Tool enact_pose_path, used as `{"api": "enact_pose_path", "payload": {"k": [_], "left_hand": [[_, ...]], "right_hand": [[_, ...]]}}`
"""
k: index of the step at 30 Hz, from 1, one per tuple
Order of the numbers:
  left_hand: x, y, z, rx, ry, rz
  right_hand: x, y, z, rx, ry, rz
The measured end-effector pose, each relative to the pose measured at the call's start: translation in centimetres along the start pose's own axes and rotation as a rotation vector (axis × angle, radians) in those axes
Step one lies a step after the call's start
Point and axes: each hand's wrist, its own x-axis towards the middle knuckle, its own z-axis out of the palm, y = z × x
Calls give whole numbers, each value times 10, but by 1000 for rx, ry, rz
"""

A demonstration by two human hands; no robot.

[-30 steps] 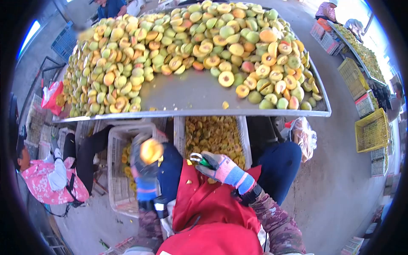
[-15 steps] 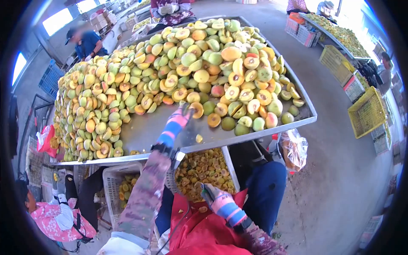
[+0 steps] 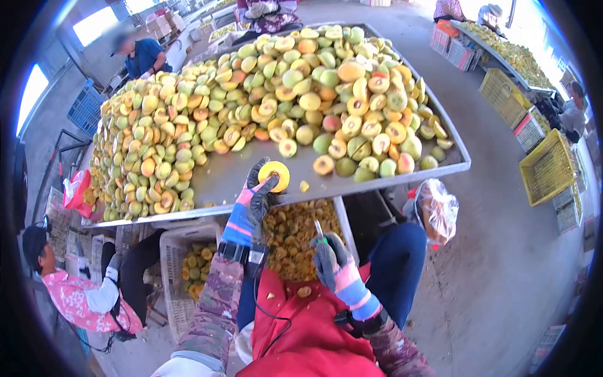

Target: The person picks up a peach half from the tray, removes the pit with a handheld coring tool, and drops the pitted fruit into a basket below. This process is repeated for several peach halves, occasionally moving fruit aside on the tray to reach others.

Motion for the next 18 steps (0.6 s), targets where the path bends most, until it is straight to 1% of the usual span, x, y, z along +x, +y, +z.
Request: {"api": "enact_pose_path", "payload": {"k": [2,3,5,6,9,10,12,15,16,17,18], "left_hand": [[-49,9,-4,-163,-52,-144],[-68,2,-9,-164,-45,-157],[-98,-11,-17,-398,-38,-228],[-109,-11,-17,-402,-31,-238],[-135,-3,-9,-664,13,-318],[-140,-3,-4,-672,11,-319],[-149,-1,8,-162,-12,74],[-161,19,23,-124,-64,115],[-165,22,29,-49,-44,170],[-167,24,29,-52,-45,172],[-168,25,30,-84,-29,157]], "right_hand": [[-4,-5,21,13,-83,107],[-4,-3,29,25,-109,142],[-5,4,42,42,-139,182],[-7,5,46,1,-143,196],[-19,6,58,-14,-65,195],[-21,9,58,-13,-68,177],[-24,16,57,-10,-66,167],[-19,33,51,-28,-63,99],[-15,38,47,-430,-39,-324],[-12,43,44,-826,-12,-749],[-14,38,46,-830,-11,-750]]}}
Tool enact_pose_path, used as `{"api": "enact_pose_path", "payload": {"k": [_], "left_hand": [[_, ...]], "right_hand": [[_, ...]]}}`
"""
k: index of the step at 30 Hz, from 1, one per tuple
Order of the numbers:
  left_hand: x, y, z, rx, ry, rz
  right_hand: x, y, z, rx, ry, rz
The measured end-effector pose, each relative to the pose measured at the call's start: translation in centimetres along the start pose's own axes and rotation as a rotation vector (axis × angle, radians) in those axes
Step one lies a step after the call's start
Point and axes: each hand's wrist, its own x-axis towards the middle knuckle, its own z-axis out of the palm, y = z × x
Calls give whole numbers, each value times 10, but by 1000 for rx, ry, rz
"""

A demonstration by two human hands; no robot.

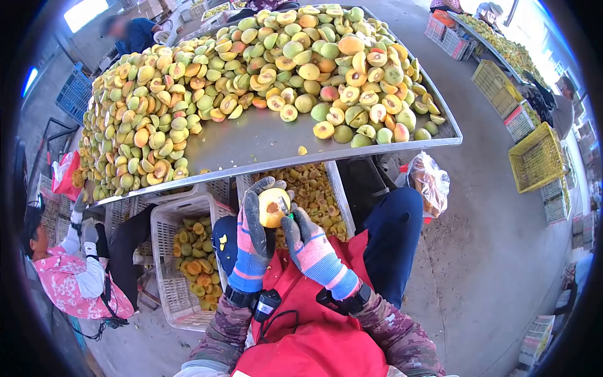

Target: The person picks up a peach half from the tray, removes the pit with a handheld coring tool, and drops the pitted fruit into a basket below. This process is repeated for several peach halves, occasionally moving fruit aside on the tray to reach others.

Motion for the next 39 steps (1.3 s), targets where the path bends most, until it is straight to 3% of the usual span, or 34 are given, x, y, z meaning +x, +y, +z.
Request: {"api": "enact_pose_path", "payload": {"k": [1,2,3,5,6,9,11,14,17,18,19,20,21,23,24,25,27,28,30,31,32,33,34,35,36,37,39], "left_hand": [[-1,0,0,-30,20,-18],[0,-1,-4,359,-50,184],[-1,-1,-5,359,-52,182],[-2,-1,-6,-78,-28,-9],[-4,2,0,-179,68,-20],[-4,9,5,-388,105,7],[0,12,8,-378,170,-65],[0,8,13,-173,322,-13],[-6,9,9,-186,235,-68],[-4,-18,0,258,171,224],[-4,-12,-7,899,30,795],[-7,-13,-7,657,73,496],[-9,-10,-4,410,111,200],[-7,3,-1,-265,121,-95],[-6,3,2,-199,126,-1],[-4,3,1,-201,128,-1],[-1,3,-6,-278,-76,20],[1,-3,-11,-182,-76,47],[4,-5,-17,-222,-139,-17],[7,-5,-21,-260,-208,-75],[8,-17,-32,-52,-224,44],[8,-13,-29,-55,-221,48],[7,-7,-22,-476,-154,-149],[8,-3,-19,-895,-81,-349],[22,-6,-30,-1118,-346,-536],[27,-18,-31,-1210,-380,-533],[22,-16,-35,-966,-93,-457]], "right_hand": [[1,-7,-3,-33,-35,116],[1,-16,-5,-65,-68,234],[4,-23,-6,-65,-66,236],[8,-34,-7,-190,-143,291],[7,-34,-5,-163,-141,227],[7,-36,-3,-97,-191,172],[8,-33,-5,-87,-209,161],[16,-32,-19,167,-441,279],[16,-30,-18,-71,-459,213],[24,-27,-20,-156,-544,310],[30,-23,-22,-240,-628,409],[23,-6,-20,-354,-679,178],[20,-2,-15,-353,-678,180],[16,1,-7,405,-511,203],[18,-8,-12,721,-642,667],[23,-17,-20,719,-644,668],[34,-27,-32,920,-811,1037],[33,-27,-31,920,-813,1038],[28,-28,-29,450,-781,772],[28,-26,-29,449,-781,773],[27,-22,-31,546,-820,818],[28,-20,-32,640,-862,860],[30,-19,-34,636,-868,859],[33,-19,-36,530,-877,560],[36,-19,-38,420,-876,261],[37,-22,-40,422,-886,255],[38,-25,-47,423,-965,532]]}}
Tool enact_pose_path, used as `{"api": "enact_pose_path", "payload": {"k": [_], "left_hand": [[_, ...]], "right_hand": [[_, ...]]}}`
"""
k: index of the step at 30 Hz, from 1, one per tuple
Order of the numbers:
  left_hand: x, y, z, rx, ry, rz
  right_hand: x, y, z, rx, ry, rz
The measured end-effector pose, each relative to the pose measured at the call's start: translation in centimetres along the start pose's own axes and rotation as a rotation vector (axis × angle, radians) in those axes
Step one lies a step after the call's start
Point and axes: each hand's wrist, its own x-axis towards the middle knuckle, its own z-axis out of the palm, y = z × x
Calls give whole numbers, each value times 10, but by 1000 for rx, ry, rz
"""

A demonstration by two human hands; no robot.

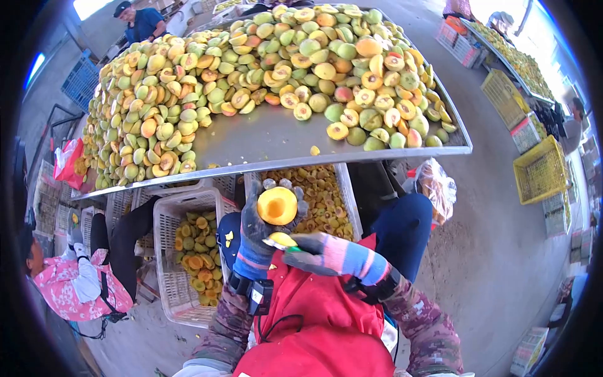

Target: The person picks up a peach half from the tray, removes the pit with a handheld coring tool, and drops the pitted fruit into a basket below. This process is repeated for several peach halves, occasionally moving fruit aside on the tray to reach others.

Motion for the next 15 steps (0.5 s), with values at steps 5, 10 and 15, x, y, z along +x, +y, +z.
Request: {"api": "enact_pose_path", "payload": {"k": [5,10,15], "left_hand": [[-16,28,-3,43,-21,232],[-16,18,-12,74,173,368],[-18,14,-4,148,108,371]], "right_hand": [[-1,110,2,-1074,238,193],[17,26,14,-564,538,-191],[51,2,27,-835,605,-189]]}}
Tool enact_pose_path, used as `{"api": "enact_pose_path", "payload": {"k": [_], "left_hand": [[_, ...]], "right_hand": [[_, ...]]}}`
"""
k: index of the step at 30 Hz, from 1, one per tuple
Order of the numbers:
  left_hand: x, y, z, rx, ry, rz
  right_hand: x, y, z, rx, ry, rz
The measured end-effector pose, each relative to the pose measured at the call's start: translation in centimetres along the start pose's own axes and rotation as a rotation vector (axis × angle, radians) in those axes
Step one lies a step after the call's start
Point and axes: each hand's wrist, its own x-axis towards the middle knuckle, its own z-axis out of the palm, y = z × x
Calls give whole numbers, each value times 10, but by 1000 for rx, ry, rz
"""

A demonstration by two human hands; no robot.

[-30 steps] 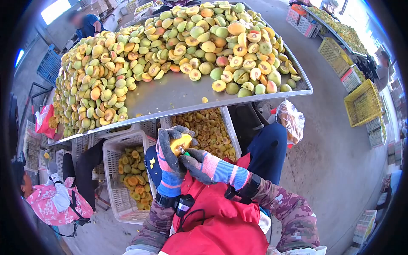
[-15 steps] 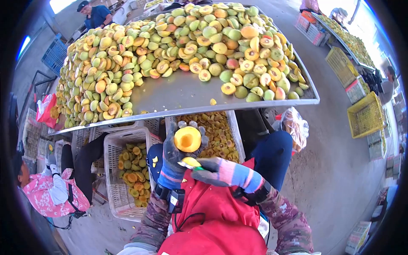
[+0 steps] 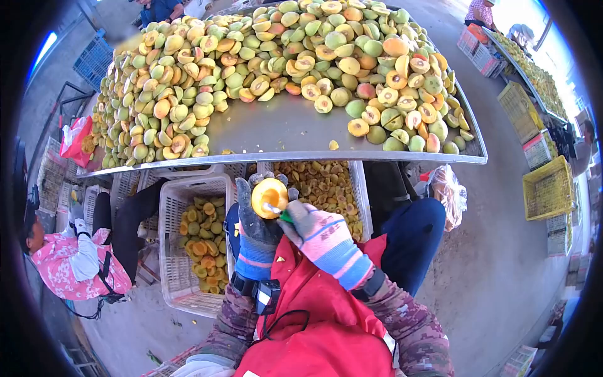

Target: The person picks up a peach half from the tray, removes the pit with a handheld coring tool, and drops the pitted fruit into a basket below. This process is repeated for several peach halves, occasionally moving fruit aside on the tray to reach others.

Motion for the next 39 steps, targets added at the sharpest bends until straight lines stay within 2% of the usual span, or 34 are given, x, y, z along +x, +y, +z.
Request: {"api": "enact_pose_path", "payload": {"k": [1,2,3,5,7,9,11,12,13,15,16,17,18,19,20,21,22,24,25,27,28,30,32,34,35,37,38,39], "left_hand": [[0,3,2,42,-67,-44],[-3,2,6,148,61,23],[-5,2,8,145,64,24],[-10,1,8,415,119,140],[-8,2,-2,355,101,91],[-11,-1,-14,292,91,45],[-12,1,-23,377,28,70],[-9,16,-29,94,-36,-204],[-15,25,-27,99,-25,-194],[-29,36,-16,1417,22,596],[-32,52,-26,1480,76,681],[-36,78,-49,1536,128,774],[-46,119,-112,1842,232,874],[-48,145,-133,2154,349,962],[-47,159,-155,2236,564,873],[-40,166,-138,2302,784,779],[-17,164,-111,2302,764,805],[31,127,-44,2008,435,1028],[65,101,-13,1843,268,922],[144,53,16,1918,12,722],[189,25,20,2066,67,499],[274,-25,14,2119,136,82],[337,-67,-29,2176,136,71],[336,-83,-20,2092,189,131],[332,-84,-20,2036,209,133],[320,-73,-27,1123,34,77],[291,-62,-15,881,12,-52],[249,-48,5,634,-7,-175]], "right_hand": [[1,0,5,-2,-1,-4],[0,-1,10,9,1,-31],[-1,0,15,20,2,-58],[-2,4,22,57,-5,-78],[-1,9,22,110,-130,-128],[-1,11,23,148,-197,-89],[4,20,27,231,-261,-225],[6,22,27,310,-257,-286],[5,24,27,321,-263,-294],[4,31,21,339,-355,-271],[0,37,17,484,-337,-194],[-9,58,32,717,-385,1],[-13,77,40,724,-555,307],[-25,106,66,75,-382,46],[-47,133,86,-37,-312,61],[-49,146,92,-148,-239,78],[-36,145,85,4,-241,167],[-27,114,61,249,-238,335],[-27,110,57,249,-235,340],[-32,110,54,369,-167,302],[-41,115,60,366,-21,183],[-44,107,35,301,1,126],[-55,113,29,255,36,69],[-66,114,27,614,188,423],[-70,116,27,619,187,428],[-73,123,25,977,308,525],[-76,133,25,740,256,490],[-61,120,5,729,304,389]]}}
